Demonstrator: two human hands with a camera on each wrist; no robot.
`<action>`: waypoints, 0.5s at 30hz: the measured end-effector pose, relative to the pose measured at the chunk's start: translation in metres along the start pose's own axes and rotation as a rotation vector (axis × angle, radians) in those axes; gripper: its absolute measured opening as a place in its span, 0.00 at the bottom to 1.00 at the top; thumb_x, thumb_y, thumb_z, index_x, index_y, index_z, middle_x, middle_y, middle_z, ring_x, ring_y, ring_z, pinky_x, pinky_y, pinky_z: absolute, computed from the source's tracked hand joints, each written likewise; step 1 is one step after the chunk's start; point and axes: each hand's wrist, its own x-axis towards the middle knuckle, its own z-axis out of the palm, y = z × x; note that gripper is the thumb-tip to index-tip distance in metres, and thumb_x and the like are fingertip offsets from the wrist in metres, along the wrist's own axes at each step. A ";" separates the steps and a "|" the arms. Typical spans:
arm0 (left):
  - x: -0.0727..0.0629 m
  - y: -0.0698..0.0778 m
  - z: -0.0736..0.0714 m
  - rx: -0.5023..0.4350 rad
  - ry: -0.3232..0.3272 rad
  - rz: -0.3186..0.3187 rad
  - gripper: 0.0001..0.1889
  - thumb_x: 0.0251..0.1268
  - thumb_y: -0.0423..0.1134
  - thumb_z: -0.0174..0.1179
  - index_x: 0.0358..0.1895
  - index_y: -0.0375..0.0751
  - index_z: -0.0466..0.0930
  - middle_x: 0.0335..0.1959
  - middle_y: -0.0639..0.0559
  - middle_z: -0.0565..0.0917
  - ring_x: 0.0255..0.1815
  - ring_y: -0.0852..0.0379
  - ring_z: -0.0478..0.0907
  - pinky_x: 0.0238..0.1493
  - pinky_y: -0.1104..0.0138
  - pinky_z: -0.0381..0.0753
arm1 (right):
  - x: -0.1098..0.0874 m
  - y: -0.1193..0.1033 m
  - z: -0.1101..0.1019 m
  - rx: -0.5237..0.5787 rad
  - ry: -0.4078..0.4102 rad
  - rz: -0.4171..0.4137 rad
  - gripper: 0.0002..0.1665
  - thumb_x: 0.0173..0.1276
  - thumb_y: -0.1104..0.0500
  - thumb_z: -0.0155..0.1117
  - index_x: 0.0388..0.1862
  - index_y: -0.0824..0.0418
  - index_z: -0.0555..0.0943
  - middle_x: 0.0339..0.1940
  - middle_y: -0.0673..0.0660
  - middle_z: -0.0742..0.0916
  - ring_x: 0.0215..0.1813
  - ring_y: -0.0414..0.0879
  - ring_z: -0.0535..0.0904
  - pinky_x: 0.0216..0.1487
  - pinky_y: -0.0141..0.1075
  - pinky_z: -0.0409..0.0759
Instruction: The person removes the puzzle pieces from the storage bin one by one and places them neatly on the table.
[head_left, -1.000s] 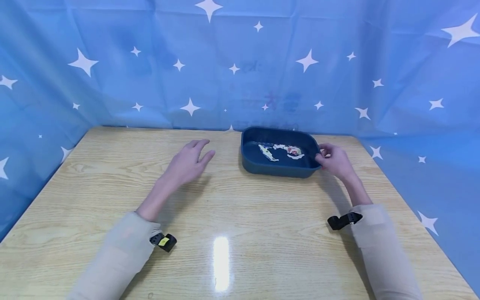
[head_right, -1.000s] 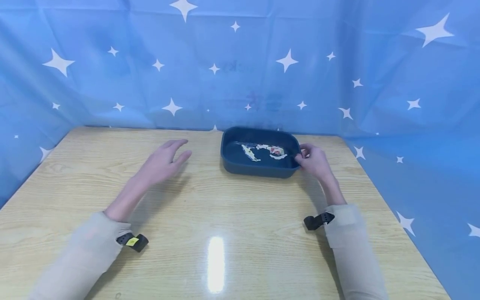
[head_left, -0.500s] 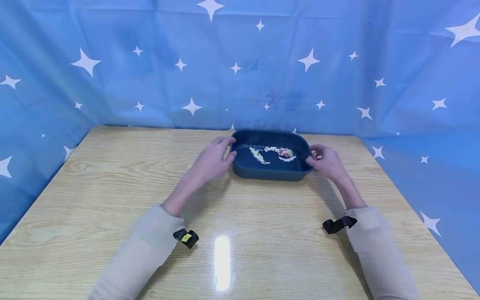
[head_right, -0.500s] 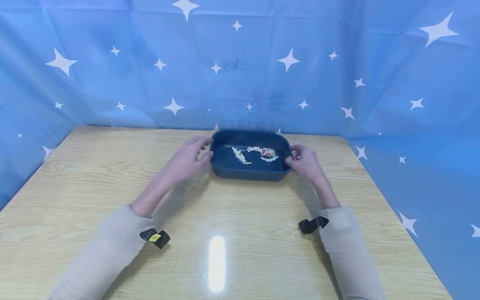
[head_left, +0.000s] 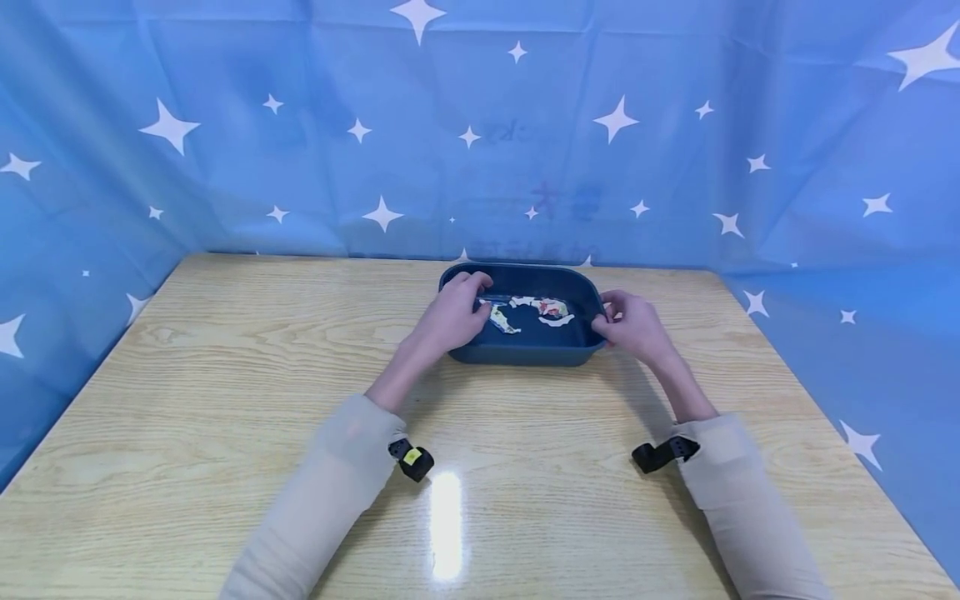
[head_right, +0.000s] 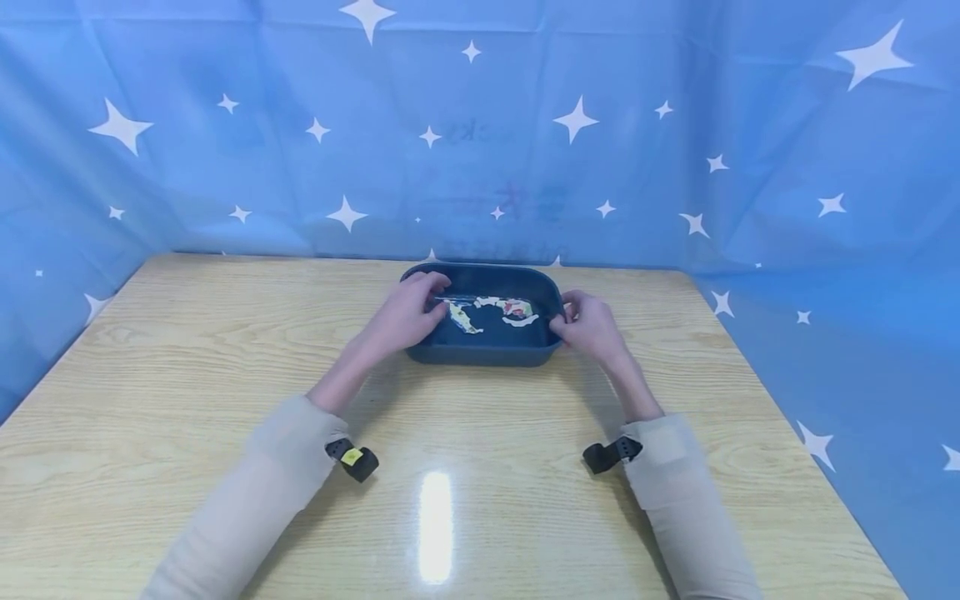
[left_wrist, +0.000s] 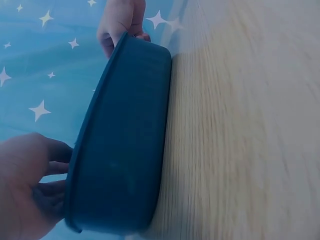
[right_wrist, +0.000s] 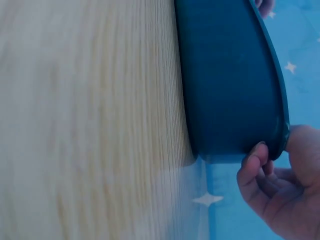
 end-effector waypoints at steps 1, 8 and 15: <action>0.002 0.000 0.001 -0.005 -0.014 -0.012 0.19 0.76 0.36 0.57 0.66 0.36 0.74 0.60 0.39 0.77 0.55 0.48 0.76 0.55 0.57 0.77 | 0.000 -0.001 0.001 0.000 -0.002 0.001 0.25 0.66 0.65 0.57 0.62 0.73 0.74 0.29 0.57 0.78 0.22 0.48 0.82 0.25 0.33 0.80; 0.017 0.002 0.010 -0.055 -0.090 -0.162 0.22 0.75 0.38 0.58 0.68 0.35 0.71 0.64 0.37 0.73 0.60 0.45 0.73 0.59 0.54 0.75 | -0.001 -0.007 0.006 0.011 -0.017 -0.014 0.26 0.66 0.65 0.56 0.63 0.74 0.73 0.29 0.56 0.77 0.22 0.49 0.83 0.26 0.34 0.80; 0.028 0.000 0.020 -0.054 -0.110 -0.311 0.28 0.73 0.42 0.62 0.70 0.34 0.68 0.68 0.34 0.67 0.64 0.41 0.70 0.62 0.51 0.73 | 0.000 -0.007 0.008 0.012 -0.009 -0.010 0.24 0.66 0.66 0.56 0.61 0.72 0.75 0.29 0.57 0.77 0.21 0.48 0.82 0.25 0.33 0.79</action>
